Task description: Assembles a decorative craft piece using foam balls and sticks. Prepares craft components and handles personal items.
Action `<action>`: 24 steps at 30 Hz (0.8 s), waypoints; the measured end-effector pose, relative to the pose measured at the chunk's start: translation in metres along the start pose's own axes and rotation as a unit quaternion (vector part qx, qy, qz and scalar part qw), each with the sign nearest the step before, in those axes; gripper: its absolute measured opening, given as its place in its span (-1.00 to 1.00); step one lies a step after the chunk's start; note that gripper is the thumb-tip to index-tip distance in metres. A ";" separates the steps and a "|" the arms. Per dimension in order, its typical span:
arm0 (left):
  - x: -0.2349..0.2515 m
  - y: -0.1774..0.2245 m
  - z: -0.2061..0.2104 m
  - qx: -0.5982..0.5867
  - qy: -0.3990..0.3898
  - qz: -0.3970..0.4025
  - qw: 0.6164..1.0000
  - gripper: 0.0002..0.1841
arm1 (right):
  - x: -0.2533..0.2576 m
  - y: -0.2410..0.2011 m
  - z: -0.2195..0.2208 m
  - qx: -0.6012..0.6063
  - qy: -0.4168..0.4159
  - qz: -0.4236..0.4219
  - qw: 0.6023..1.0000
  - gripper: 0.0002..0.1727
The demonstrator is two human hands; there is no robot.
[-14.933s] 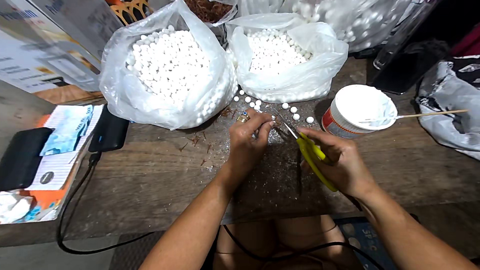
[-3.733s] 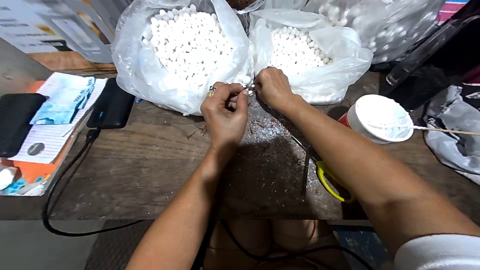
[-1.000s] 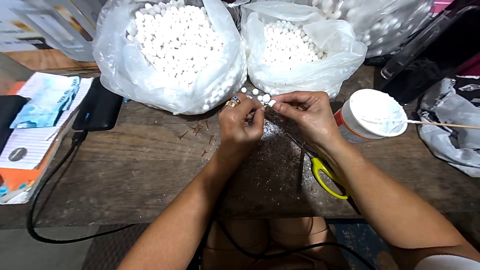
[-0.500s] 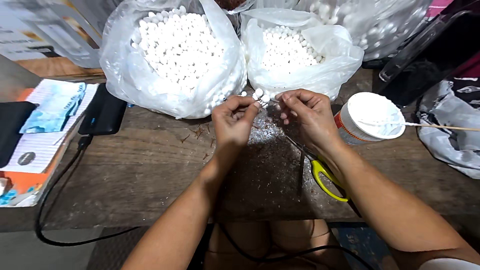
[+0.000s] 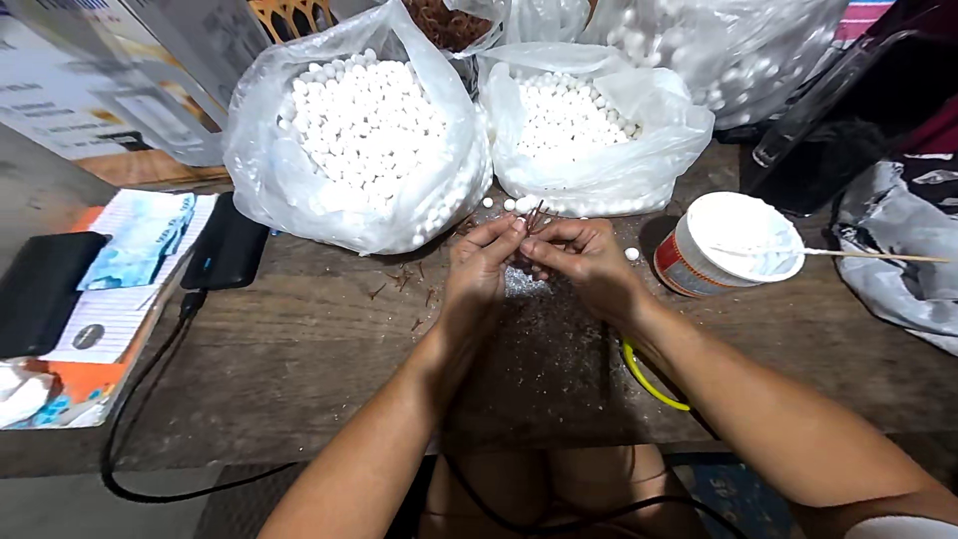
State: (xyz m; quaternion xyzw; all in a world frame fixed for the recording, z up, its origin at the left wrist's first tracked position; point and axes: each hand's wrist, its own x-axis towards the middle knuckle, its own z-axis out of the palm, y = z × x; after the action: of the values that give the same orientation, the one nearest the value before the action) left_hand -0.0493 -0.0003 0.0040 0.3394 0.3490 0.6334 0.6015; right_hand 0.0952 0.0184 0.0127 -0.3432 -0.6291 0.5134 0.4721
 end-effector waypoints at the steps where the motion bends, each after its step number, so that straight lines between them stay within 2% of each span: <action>1: -0.001 0.001 0.001 0.003 0.017 -0.003 1.000 -0.79 | 0.000 0.000 0.000 -0.001 0.004 0.001 1.000 -0.87; 3: -0.002 0.002 0.004 0.041 0.054 0.019 0.998 -0.84 | 0.001 -0.001 -0.001 -0.008 0.020 0.008 1.000 -0.88; 5: -0.005 0.001 0.006 0.114 0.072 0.092 0.987 -0.88 | 0.002 0.001 -0.001 -0.026 0.033 0.004 0.999 -0.89; 8: -0.007 -0.003 0.005 0.173 0.024 0.218 0.960 -0.89 | 0.001 0.000 -0.001 -0.063 0.042 -0.015 0.997 -0.88; 14: -0.005 -0.006 0.007 0.182 0.020 0.197 0.963 -0.90 | -0.001 0.000 0.000 -0.132 0.029 -0.061 0.989 -0.86; 18: -0.004 -0.003 0.005 0.175 0.035 0.134 0.975 -0.88 | -0.004 -0.010 -0.009 -0.214 -0.007 -0.048 0.976 -0.95; 20: -0.004 -0.004 0.006 0.164 0.054 0.129 0.977 -0.87 | -0.018 -0.028 -0.020 -0.334 -0.028 -0.050 0.941 -0.78; 22: -0.004 -0.004 0.008 0.148 0.070 0.117 0.980 -0.86 | -0.043 -0.040 -0.038 -0.463 -0.027 -0.093 0.881 -0.72; 24: -0.005 -0.001 0.012 0.126 0.071 0.096 0.985 -0.89 | -0.072 -0.045 -0.057 -0.565 -0.028 -0.093 0.820 -0.60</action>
State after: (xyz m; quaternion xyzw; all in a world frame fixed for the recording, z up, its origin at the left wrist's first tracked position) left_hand -0.0388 -0.0052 0.0092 0.3987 0.4333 0.6617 0.4641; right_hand 0.1745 -0.0395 0.0404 -0.4751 -0.8506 0.0315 0.2231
